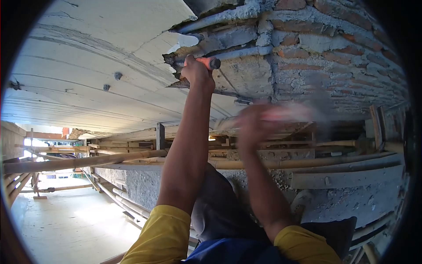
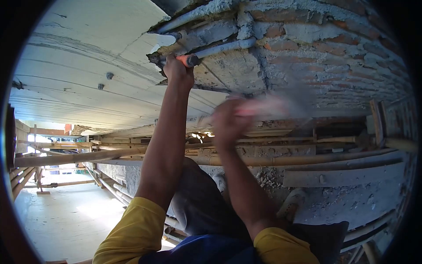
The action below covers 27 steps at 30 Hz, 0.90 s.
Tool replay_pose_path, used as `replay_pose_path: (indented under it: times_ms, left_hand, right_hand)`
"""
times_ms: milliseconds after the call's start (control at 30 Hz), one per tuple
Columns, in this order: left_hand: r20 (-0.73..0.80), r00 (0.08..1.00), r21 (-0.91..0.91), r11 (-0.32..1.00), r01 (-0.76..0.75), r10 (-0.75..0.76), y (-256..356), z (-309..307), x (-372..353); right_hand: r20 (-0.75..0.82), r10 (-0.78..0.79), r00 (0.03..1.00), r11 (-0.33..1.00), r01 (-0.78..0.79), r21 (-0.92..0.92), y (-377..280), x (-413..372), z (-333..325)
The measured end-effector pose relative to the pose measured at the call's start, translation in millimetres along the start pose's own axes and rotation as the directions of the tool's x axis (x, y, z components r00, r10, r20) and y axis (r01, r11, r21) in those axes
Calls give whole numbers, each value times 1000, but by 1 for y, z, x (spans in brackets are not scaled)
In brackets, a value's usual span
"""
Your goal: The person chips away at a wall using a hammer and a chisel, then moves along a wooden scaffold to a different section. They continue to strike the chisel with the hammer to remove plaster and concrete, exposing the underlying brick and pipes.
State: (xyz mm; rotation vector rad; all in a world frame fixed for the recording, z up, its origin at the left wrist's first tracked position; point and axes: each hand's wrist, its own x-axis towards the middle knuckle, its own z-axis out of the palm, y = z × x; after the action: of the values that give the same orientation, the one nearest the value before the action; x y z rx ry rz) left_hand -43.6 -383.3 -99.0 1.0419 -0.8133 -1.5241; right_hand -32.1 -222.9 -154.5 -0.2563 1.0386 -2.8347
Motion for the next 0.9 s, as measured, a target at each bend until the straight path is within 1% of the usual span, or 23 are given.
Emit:
replay_pose_path:
  times_ms: [33,67,100,133,167,200,233,300,400,467,500,600,633,700,733,767,800,867,900]
  left_hand:
    - [13,1000,-15,1000,-1,1,-1,0,3]
    - [27,1000,-29,1000,-3,4,-1,-2,6]
    - [36,999,-40,999,-4,5,-2,-5,8]
    - [42,999,-38,999,-12,13,-3,-5,12]
    - [45,999,-36,999,-17,19,-3,-4,12]
    - [43,999,-30,999,-17,18,-4,-7,10]
    - [52,999,-34,999,-6,8,-4,-8,9]
    - [78,997,-46,999,4,-1,-2,-9,10]
    - [119,993,-32,999,19,-15,-1,-15,14]
    - [328,937,-129,977,173,-122,-16,-31,42]
    - [431,887,-162,953,256,-165,-17,-33,46]
    - [430,902,-177,975,135,-47,-18,-27,46]
    - [401,910,-144,974,173,-102,-16,-27,46]
    - [364,929,-202,969,143,-61,-19,-24,45]
    - [346,937,-227,966,126,-41,-18,-23,45]
    - [330,941,-205,968,147,-73,-17,-22,45]
    - [325,944,-148,982,119,-65,-14,-20,41]
    - [314,948,-33,997,65,-51,-12,-16,31]
    - [338,938,-113,986,123,-78,-12,-17,32]
  right_hand:
    - [180,129,975,974,-91,-207,27,-18,-8]
    - [281,376,883,874,-238,-423,22,-17,-7]
    - [294,500,815,801,-305,-515,16,-10,-10]
    - [293,517,804,783,-307,-540,8,-5,-14]
    - [317,395,862,799,-153,-581,-2,2,-15]
    - [344,274,898,785,-2,-620,-13,4,-14]
    - [288,174,942,808,31,-589,-23,5,-7]
    - [369,-3,930,765,240,-598,-12,2,-20]
    - [507,-29,861,662,397,-636,18,-9,-43]
    - [648,33,761,652,475,-591,37,8,-46]
    - [493,416,764,477,278,-833,34,13,-37]
    - [422,340,840,578,167,-798,8,-7,-22]
    - [474,286,833,615,220,-757,7,-13,-25]
    - [555,194,809,787,209,-580,29,-17,-37]
    - [548,175,818,796,210,-568,42,-14,-42]
    - [541,155,827,804,212,-555,51,-9,-44]
    - [533,136,835,812,215,-543,51,-3,-38]
    - [378,281,882,605,143,-783,37,16,-27]
    - [352,277,894,624,111,-774,27,18,-23]
